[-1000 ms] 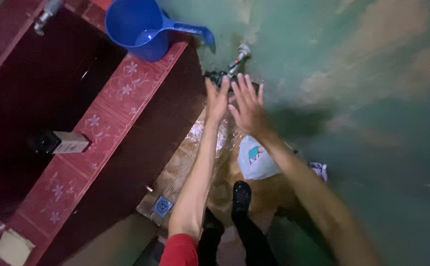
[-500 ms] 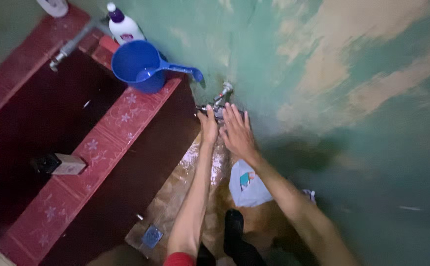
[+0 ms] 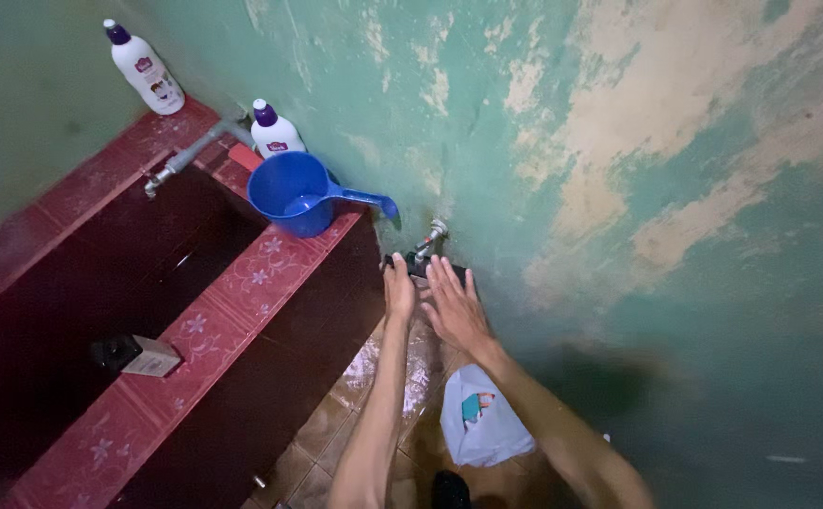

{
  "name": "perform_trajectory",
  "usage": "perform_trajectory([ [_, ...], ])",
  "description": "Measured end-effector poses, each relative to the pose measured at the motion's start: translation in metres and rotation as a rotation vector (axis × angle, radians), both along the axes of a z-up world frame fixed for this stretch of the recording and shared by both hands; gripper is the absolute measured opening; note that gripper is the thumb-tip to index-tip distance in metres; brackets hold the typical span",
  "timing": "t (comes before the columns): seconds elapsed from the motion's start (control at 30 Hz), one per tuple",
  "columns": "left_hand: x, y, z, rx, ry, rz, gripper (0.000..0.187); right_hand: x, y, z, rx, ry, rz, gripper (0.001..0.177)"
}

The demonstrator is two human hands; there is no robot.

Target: The person organizes various toiletries and personal care items in a bathroom. They place toothbrushes and toothpaste into a plastic bag, then fill two dark pump bottles with water from a tap and wipe them with a sponge.

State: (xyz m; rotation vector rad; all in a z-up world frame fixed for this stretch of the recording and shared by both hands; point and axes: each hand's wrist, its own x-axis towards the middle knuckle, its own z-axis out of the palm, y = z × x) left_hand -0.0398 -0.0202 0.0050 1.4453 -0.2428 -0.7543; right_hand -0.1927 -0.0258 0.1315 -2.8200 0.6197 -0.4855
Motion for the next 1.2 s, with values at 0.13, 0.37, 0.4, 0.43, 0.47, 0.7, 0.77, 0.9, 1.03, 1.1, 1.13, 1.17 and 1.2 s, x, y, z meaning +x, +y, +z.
perform_trajectory([
  [0.13,0.002,0.0,0.004,0.026,-0.177,0.1,0.065,0.016,-0.003,0.002,-0.173,0.07,-0.082,0.071],
  [0.37,0.0,0.032,0.061,-0.169,0.171,-0.004,0.046,0.014,-0.009,0.027,0.159,0.248,-0.199,0.067],
  [0.4,-0.002,0.029,0.055,-0.191,0.131,-0.01,0.043,0.008,-0.01,0.025,0.213,0.219,-0.21,0.07],
  [0.43,-0.002,0.025,0.046,-0.248,0.067,-0.02,0.038,0.004,-0.012,0.021,0.264,0.188,-0.222,0.073],
  [0.47,-0.002,0.019,0.036,-0.304,0.002,-0.03,0.035,0.001,-0.012,0.015,0.235,0.034,-0.172,0.075],
  [0.7,0.009,-0.013,-0.018,-0.247,-0.234,-0.054,0.016,-0.011,0.004,-0.011,0.264,-0.231,-0.185,0.077],
  [0.77,0.008,-0.014,-0.014,-0.206,-0.252,-0.032,0.018,-0.01,0.008,-0.013,0.273,-0.247,-0.204,0.075],
  [0.9,0.01,-0.007,0.011,-0.1,-0.255,-0.08,0.024,-0.013,0.008,-0.014,0.253,-0.188,-0.291,0.07],
  [1.03,0.014,-0.009,0.024,0.248,-0.258,-0.221,0.029,-0.008,0.01,-0.009,0.183,-0.067,-0.394,0.064],
  [1.1,0.019,-0.011,0.018,0.375,-0.221,-0.249,0.026,-0.008,0.007,-0.002,0.146,-0.059,-0.387,0.067],
  [1.13,0.026,-0.014,0.014,0.369,-0.285,-0.248,0.033,-0.007,0.005,0.001,0.128,-0.055,-0.384,0.069],
  [1.17,0.029,-0.013,0.009,0.377,-0.343,-0.246,0.033,-0.007,0.005,0.003,0.111,-0.066,-0.363,0.07],
  [1.2,0.034,-0.015,0.005,0.34,-0.341,-0.245,0.033,-0.006,0.003,0.003,0.094,-0.077,-0.341,0.071],
])
